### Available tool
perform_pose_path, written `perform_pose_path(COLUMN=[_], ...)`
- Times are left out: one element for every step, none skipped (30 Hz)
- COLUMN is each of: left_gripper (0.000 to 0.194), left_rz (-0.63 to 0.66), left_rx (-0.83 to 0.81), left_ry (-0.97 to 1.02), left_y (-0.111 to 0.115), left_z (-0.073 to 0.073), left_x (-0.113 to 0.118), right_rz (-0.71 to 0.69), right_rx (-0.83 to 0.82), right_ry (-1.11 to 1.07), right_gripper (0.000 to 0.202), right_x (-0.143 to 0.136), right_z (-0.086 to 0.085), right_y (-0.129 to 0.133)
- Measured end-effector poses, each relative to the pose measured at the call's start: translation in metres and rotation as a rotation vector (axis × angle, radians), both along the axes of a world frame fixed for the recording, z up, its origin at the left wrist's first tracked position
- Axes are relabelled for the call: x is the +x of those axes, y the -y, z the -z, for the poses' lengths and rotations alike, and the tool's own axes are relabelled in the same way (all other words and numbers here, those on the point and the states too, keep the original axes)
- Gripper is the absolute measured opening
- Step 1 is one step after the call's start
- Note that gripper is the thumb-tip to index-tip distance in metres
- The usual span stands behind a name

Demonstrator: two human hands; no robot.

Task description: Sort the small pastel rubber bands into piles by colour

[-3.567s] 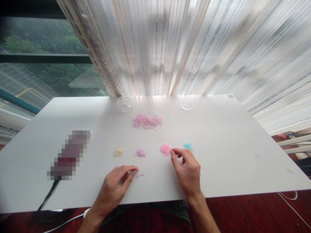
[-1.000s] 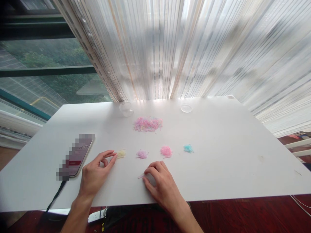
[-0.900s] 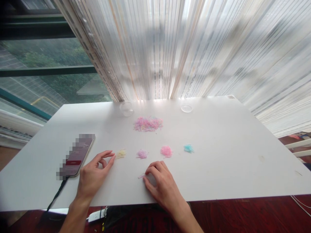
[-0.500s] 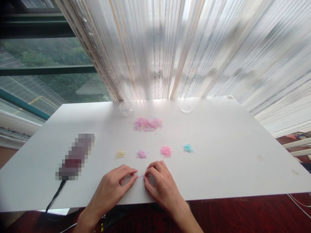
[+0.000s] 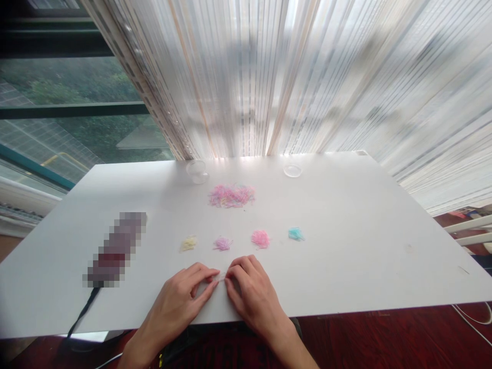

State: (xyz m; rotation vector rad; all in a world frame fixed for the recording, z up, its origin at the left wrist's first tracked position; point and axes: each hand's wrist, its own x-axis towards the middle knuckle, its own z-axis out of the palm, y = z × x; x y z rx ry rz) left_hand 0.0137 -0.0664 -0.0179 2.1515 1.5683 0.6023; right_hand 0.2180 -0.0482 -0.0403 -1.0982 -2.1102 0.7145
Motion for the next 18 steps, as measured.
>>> perform_pose_path(left_gripper=[0.018,0.019,0.020,0.019,0.018,0.016,0.014,0.013,0.013,0.014,0.016,0.017,0.018,0.019,0.020,0.019,0.019,0.018], left_rz=[0.002,0.003,0.004,0.002,-0.001,-0.003,-0.004,-0.004,-0.001,0.004,0.010,0.014,0.015,0.015,0.013,0.010,0.009,0.010], left_rx=[-0.008,-0.014,-0.016,-0.014,-0.011,-0.008,-0.002,0.008,0.024,0.047,0.072,0.094,0.107,0.109,0.102,0.089,0.073,0.058], left_ry=[0.000,-0.001,-0.002,-0.005,-0.008,-0.012,-0.018,-0.028,-0.041,-0.056,-0.067,-0.070,-0.063,-0.045,-0.019,0.010,0.039,0.066], left_y=[-0.0003,-0.0006,-0.0009,-0.0013,-0.0016,-0.0019,-0.0022,-0.0023,-0.0022,-0.0021,-0.0018,-0.0015,-0.0011,-0.0007,-0.0003,0.0001,0.0004,0.0007], left_z=[-0.0011,-0.0019,-0.0023,-0.0021,-0.0014,-0.0003,0.0011,0.0027,0.0042,0.0055,0.0066,0.0072,0.0074,0.0072,0.0068,0.0062,0.0056,0.0051], left_x=[0.0000,0.0001,0.0004,0.0009,0.0015,0.0022,0.0029,0.0035,0.0041,0.0045,0.0049,0.0052,0.0054,0.0056,0.0058,0.0059,0.0060,0.0061], right_rz=[0.000,0.003,0.010,0.021,0.035,0.052,0.068,0.079,0.081,0.074,0.061,0.045,0.030,0.019,0.013,0.010,0.008,0.005], right_rx=[0.006,0.010,0.012,0.013,0.013,0.012,0.011,0.008,0.005,0.002,0.000,-0.003,-0.006,-0.010,-0.013,-0.018,-0.021,-0.021], right_ry=[-0.007,-0.022,-0.042,-0.067,-0.095,-0.121,-0.142,-0.154,-0.153,-0.141,-0.120,-0.094,-0.071,-0.054,-0.046,-0.046,-0.051,-0.060], right_gripper=[0.016,0.017,0.018,0.019,0.020,0.021,0.021,0.021,0.020,0.018,0.017,0.015,0.014,0.014,0.013,0.012,0.012,0.012], right_x=[0.0004,0.0009,0.0016,0.0024,0.0032,0.0039,0.0045,0.0049,0.0049,0.0046,0.0041,0.0034,0.0027,0.0021,0.0017,0.0015,0.0015,0.0017], right_z=[0.0003,0.0008,0.0012,0.0018,0.0022,0.0026,0.0029,0.0030,0.0030,0.0028,0.0027,0.0025,0.0024,0.0022,0.0022,0.0021,0.0021,0.0020], right_y=[0.0000,0.0001,0.0002,0.0003,0.0006,0.0009,0.0012,0.0015,0.0018,0.0020,0.0022,0.0024,0.0025,0.0025,0.0025,0.0024,0.0023,0.0023])
